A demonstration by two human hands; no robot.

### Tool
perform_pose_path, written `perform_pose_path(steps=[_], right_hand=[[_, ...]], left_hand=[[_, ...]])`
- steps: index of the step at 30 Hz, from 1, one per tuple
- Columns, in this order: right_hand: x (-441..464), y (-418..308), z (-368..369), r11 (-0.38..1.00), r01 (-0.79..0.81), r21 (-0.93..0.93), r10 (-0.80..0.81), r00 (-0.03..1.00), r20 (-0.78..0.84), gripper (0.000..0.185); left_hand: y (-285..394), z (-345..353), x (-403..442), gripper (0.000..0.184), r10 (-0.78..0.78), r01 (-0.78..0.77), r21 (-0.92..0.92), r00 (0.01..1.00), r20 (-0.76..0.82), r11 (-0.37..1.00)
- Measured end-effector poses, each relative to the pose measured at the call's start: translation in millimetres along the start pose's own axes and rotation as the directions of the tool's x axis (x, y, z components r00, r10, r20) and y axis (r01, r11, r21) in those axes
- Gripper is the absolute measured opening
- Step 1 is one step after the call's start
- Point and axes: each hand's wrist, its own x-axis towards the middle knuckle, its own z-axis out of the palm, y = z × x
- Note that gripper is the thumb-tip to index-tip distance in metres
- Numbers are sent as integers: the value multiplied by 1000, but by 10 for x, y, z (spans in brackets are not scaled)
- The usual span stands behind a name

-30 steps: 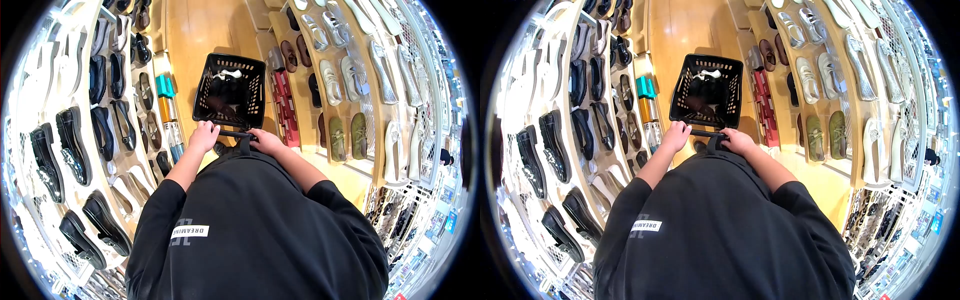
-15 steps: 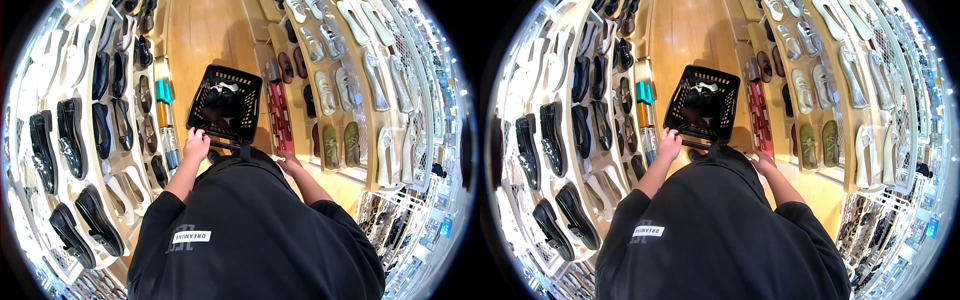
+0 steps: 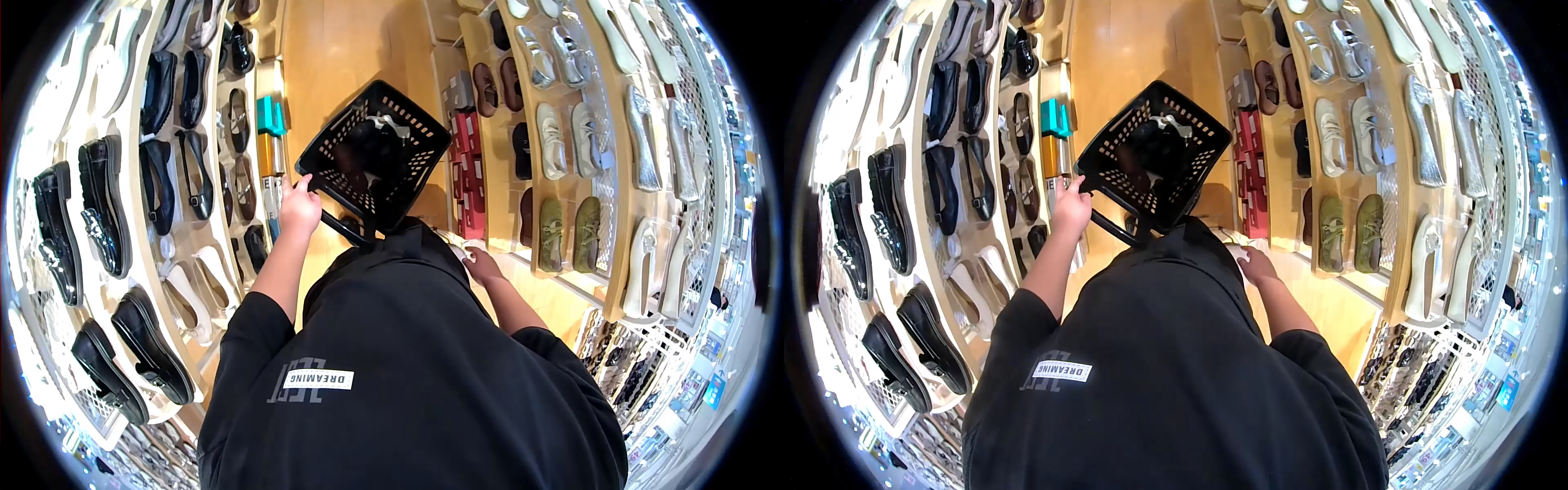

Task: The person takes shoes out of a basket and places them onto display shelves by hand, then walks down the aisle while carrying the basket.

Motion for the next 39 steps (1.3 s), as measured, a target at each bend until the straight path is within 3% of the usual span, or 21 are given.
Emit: perform_pose_path(steps=[2,4,9,11,15,17,19,21,23,29,31,32,33,35,36,37,38,39], right_hand=[[101,5,-6,1000,10,-13,-9,1000,10,53],[195,-140,-93,999,14,-37,-13,999,34,53],[559,-594,-225,999,29,-31,-27,997,65,48],[700,-848,-281,990,132,-43,-130,990,45,44],[1150,-1235,-178,981,192,-18,-189,977,96,40],[1354,-1548,-162,954,298,-18,-297,953,55,35],[1715,-1677,7,941,338,-9,-335,937,103,33],[2096,-1787,201,926,377,3,-373,916,149,32],[2482,-1896,410,867,483,-123,-447,863,237,31],[3549,-2184,1292,710,604,-363,-317,734,601,39],[3757,-2152,1665,598,672,-438,-376,717,587,42],[3786,-2326,1687,428,742,-516,-237,643,728,51],[3803,-2427,1718,427,750,-506,-238,633,737,51],[3850,-2495,1850,301,815,-496,-218,565,796,51],[3910,-2468,1944,300,820,-487,-220,556,801,51],[3997,-2399,2062,415,742,-527,-166,631,758,50],[4044,-2316,2171,521,646,-558,-99,695,712,49],[4076,-2246,2265,523,648,-554,-101,692,714,49]], left_hand=[[-67,21,42,46,-23,23,25,1000,14,999],[-169,75,107,40,61,-57,98,997,-39,994],[-87,-39,94,29,68,-66,84,997,-21,994],[-29,-57,125,28,7,-8,45,1000,20,999],[75,-83,141,24,-50,49,41,998,27,998],[64,-56,153,23,-26,26,51,1000,6,998],[5,-12,163,21,38,-34,111,999,-35,993],[10,5,142,19,7,-4,115,1000,-24,993],[86,-33,145,18,-86,85,36,996,11,996],[105,-12,146,21,-67,67,27,998,2,997],[107,-4,169,23,-62,62,19,998,2,998],[120,-10,174,25,-75,75,26,997,18,997],[138,-14,183,27,-86,85,33,996,30,996],[123,13,196,29,-108,107,50,994,31,993],[86,31,206,30,1,-1,67,1000,-9,998],[67,43,215,30,114,-110,87,992,-47,990],[72,35,216,30,86,-83,111,996,-21,990],[72,42,208,30,85,-82,115,996,-21,990]])
